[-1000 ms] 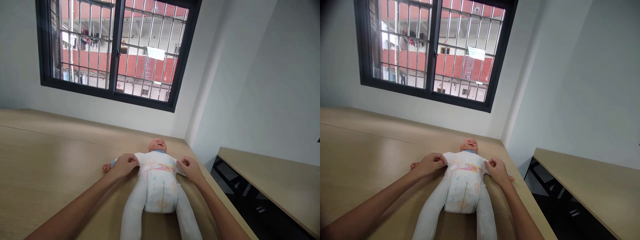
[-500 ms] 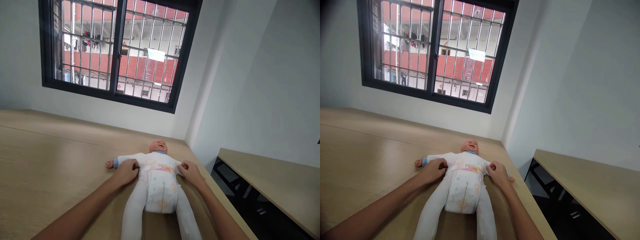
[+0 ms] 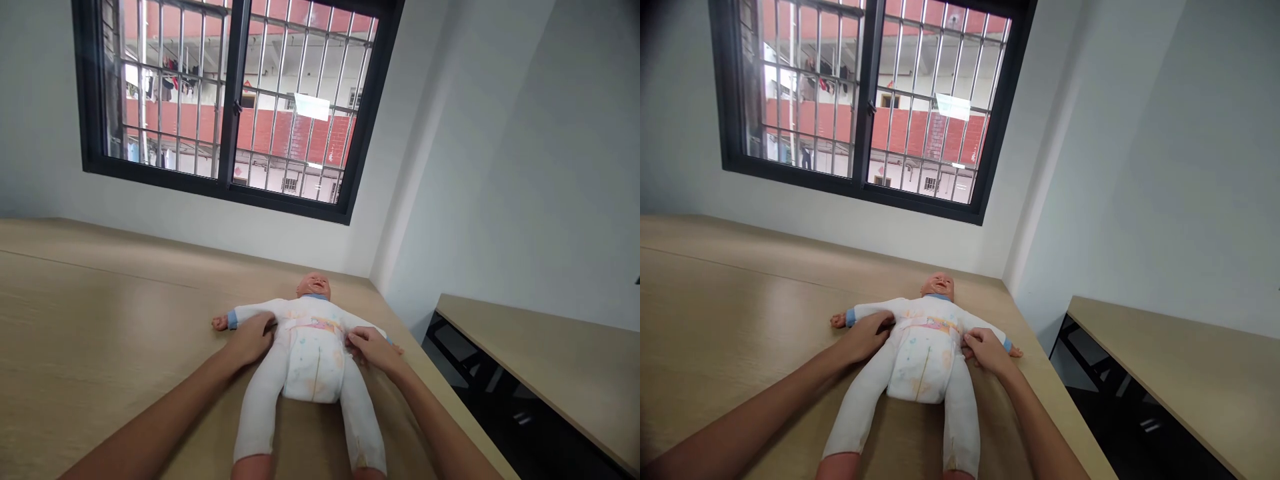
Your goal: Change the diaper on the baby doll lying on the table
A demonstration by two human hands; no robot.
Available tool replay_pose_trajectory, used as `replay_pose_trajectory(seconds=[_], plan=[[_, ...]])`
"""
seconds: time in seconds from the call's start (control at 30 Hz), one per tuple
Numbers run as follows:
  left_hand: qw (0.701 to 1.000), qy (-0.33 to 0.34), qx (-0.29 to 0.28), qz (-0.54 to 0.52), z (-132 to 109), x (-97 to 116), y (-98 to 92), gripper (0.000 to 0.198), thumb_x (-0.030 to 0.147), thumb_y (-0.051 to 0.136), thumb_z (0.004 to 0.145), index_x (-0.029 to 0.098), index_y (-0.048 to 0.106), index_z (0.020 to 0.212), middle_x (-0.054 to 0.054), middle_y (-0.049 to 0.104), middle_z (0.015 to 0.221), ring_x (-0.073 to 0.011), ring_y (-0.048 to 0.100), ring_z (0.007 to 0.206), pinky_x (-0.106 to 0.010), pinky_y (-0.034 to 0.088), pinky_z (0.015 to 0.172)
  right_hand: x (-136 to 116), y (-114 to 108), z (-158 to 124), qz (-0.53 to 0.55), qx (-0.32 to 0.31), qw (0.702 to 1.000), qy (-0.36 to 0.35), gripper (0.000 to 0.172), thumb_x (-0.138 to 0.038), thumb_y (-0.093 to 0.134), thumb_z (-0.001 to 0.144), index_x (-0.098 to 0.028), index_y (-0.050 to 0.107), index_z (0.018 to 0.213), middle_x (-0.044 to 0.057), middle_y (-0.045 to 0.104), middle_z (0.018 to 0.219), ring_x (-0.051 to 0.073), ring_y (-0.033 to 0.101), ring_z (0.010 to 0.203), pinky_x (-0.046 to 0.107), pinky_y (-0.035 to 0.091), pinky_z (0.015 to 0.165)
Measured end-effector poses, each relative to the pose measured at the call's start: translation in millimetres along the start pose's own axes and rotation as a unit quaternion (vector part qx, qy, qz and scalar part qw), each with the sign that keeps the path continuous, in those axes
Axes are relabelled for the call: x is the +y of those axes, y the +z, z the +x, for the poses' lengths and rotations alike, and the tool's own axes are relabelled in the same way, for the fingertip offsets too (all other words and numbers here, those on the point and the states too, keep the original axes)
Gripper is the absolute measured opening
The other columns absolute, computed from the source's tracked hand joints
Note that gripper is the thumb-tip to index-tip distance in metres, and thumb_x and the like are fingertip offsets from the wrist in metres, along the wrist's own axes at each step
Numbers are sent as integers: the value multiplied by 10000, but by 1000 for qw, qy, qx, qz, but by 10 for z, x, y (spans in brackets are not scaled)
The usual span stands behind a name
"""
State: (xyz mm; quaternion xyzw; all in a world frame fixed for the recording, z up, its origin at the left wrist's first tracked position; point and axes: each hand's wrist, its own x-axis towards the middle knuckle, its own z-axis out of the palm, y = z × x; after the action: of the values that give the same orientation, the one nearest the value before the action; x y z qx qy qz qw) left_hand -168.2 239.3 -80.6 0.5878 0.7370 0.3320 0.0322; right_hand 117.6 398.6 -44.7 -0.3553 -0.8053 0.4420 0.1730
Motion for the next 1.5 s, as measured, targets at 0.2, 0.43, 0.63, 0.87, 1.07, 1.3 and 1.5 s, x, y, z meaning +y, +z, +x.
replay_pose_trajectory(seconds=[0.2, 0.43, 0.63, 0.87, 1.07, 1.3, 1.5], plan=[[1000, 3, 0, 2, -10, 29, -36, 190, 129, 486, 814, 150, 604, 961, -78, 666, 965, -220, 598, 903, -315, 425, 825, -70, -180, -138, 42, -126, 990, -43, 280, -402, 692, 806, -139, 648, 892, 36, 643, 832, 117, 592, 725, 200, 433, 571], [1000, 11, -6, -1, -42, 73, -54, 185, 161, 489, 825, 149, 601, 972, -90, 666, 993, -227, 591, 907, -311, 416, 801, -34, -201, -142, 81, -195, 976, -54, 268, -323, 783, 724, -128, 669, 868, 5, 602, 746, 82, 512, 640, 202, 380, 562], [1000, 24, 1, -16, -36, 57, -37, 176, 155, 497, 807, 145, 602, 949, -85, 661, 970, -221, 589, 893, -305, 416, 782, -77, -177, -136, 35, -172, 983, -59, 217, -317, 725, 759, -122, 669, 836, -1, 577, 668, 80, 478, 592, 198, 289, 504], [990, 40, -11, -133, -38, 178, -230, 121, 226, 507, 836, 166, 612, 841, -5, 599, 741, -143, 530, 692, -240, 378, 633, -96, -234, -187, 22, -194, 978, -73, 192, -317, 677, 813, -132, 632, 796, -5, 565, 650, 83, 491, 594, 208, 320, 534], [930, 101, -205, -287, -80, 225, -425, 303, 286, 649, 797, 185, 668, 1082, -15, 581, 862, -129, 525, 783, -204, 402, 665, -123, -200, -198, 49, -199, 975, -82, 244, -372, 677, 837, -138, 614, 871, -13, 549, 678, 79, 499, 588, 199, 309, 511], [969, 122, -135, -166, -87, 344, -382, 447, 309, 669, 812, 279, 638, 1257, 0, 591, 897, -133, 514, 781, -212, 408, 682, -140, -118, -179, 62, -188, 977, -74, 297, -410, 703, 810, -140, 581, 819, -38, 494, 617, 68, 446, 545, 199, 319, 503], [970, 236, -42, -41, -89, 571, -264, 363, 97, 515, 819, 261, 711, 1076, -20, 581, 958, -137, 541, 819, -225, 405, 733, -174, 1, -160, 81, -143, 982, -89, 325, -406, 750, 752, -140, 569, 798, -53, 461, 604, 53, 363, 531, 196, 250, 490]])
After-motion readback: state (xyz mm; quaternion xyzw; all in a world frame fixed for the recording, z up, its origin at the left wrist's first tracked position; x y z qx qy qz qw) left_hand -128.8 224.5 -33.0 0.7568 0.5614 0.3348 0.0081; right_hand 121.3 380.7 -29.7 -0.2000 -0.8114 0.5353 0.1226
